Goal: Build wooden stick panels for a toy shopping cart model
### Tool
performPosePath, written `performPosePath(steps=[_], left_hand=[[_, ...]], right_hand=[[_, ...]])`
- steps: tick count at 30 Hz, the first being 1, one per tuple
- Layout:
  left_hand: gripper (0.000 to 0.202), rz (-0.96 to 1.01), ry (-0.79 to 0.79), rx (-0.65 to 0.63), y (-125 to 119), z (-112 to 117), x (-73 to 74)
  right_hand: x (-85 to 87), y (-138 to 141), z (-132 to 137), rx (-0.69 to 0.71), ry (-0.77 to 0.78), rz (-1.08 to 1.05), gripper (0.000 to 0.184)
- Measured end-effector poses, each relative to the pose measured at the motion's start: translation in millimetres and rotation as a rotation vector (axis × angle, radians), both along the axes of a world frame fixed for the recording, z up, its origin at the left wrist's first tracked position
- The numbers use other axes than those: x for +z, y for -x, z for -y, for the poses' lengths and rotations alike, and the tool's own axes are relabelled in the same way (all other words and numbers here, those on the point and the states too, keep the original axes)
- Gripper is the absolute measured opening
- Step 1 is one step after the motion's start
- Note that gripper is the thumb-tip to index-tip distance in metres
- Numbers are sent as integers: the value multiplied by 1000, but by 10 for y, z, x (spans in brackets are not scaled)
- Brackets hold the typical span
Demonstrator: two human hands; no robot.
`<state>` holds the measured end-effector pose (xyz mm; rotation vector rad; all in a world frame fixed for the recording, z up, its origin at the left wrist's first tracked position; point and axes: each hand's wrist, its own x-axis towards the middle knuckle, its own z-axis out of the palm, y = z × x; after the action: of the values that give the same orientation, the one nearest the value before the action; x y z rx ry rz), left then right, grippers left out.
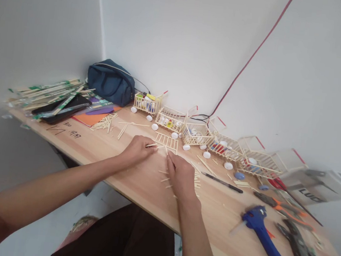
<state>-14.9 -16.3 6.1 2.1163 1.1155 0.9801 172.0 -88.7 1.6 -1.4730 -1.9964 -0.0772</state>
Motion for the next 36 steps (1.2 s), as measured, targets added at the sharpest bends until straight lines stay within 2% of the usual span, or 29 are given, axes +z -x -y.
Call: performPosePath(steps=[24, 36], left_hand=[[32, 21, -24, -22, 4, 5, -5], [33, 32, -13, 4, -3, 6, 22]], right_hand=[[16, -1, 1, 13, 15, -20, 34], [34, 18, 3, -27, 15, -67, 34]])
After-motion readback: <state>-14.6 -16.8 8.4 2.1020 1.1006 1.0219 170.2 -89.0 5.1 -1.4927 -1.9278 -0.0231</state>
